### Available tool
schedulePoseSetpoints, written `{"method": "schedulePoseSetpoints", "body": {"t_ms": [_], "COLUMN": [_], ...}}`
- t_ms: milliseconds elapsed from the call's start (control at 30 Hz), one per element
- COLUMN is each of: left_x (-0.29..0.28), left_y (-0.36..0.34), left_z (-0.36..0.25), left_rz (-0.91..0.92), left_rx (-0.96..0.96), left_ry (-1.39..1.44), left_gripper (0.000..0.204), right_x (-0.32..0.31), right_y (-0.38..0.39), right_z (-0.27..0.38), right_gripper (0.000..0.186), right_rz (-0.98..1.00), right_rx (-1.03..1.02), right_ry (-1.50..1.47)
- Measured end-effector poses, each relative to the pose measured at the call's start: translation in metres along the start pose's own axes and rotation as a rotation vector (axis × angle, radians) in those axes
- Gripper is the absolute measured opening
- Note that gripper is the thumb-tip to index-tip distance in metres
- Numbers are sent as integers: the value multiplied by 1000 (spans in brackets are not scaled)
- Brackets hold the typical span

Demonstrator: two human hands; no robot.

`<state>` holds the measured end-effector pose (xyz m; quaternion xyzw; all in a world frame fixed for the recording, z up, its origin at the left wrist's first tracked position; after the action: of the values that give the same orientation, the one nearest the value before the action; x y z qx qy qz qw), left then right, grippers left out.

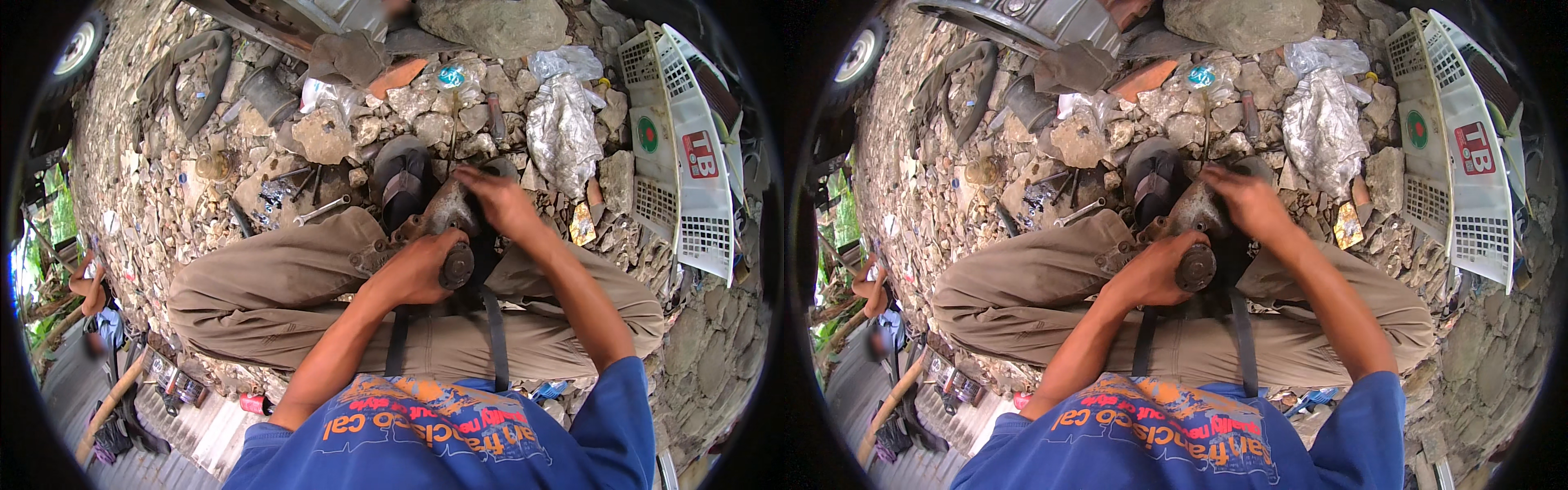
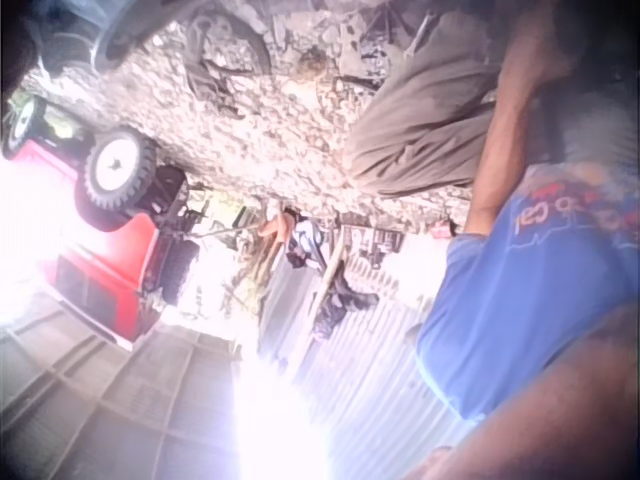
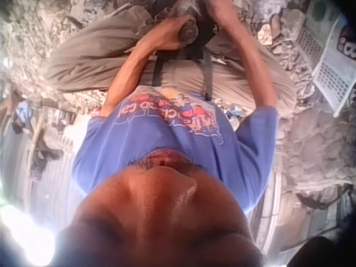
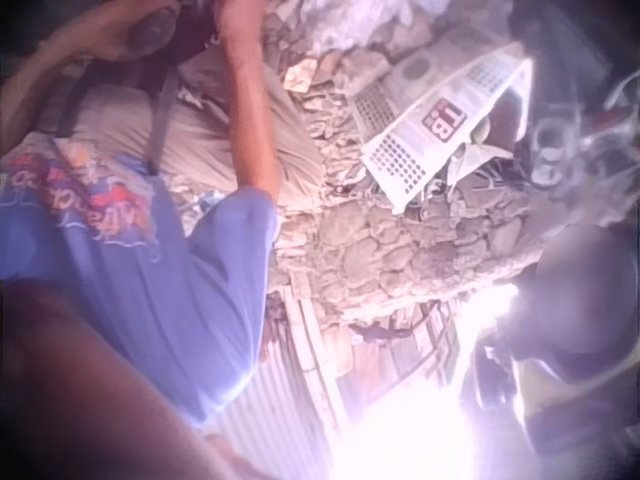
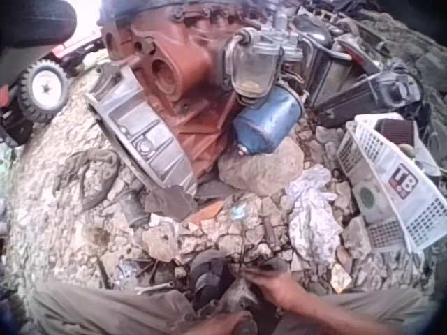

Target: The person works on a disassembled engine block, using a wrench to loosen and remove bolts from a component. They then pick up a circular metal part, possibly a brake disc, and rub its surface with a stone or abrasive material.

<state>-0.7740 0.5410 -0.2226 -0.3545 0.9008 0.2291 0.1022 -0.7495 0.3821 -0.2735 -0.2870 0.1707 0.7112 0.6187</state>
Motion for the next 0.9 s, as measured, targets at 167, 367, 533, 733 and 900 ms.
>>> {"method": "schedulePoseSetpoints", "body": {"t_ms": [167,367,533,733,900], "left_x": [0,0,6,0,-8], "left_y": [2,7,7,20,60], "left_z": [3,12,25,11,-20], "left_rz": [-6,-250,-277,-378,-481], "left_rx": [-34,145,239,322,334], "left_ry": [134,65,-55,-24,-30], "left_gripper": [62,51,39,36,51], "right_x": [3,12,-23,-44,-80], "right_y": [-3,5,0,-12,-23], "right_z": [16,49,-22,20,23], "right_gripper": [49,51,42,40,40], "right_rz": [-18,-20,-97,-162,-165], "right_rx": [-115,-189,144,-57,-2], "right_ry": [-24,-11,134,289,583]}}
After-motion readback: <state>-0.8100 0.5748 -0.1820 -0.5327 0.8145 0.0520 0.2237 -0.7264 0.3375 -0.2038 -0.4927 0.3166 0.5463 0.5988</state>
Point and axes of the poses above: each hand's wrist, its own y-axis away from the middle knuckle, its own x-axis out of the palm, z = x × y, the point moved 6 cm from there along -y, towards the middle knuckle, and after that the axes turned 14 degrees about -z, right-handed, at the moved point
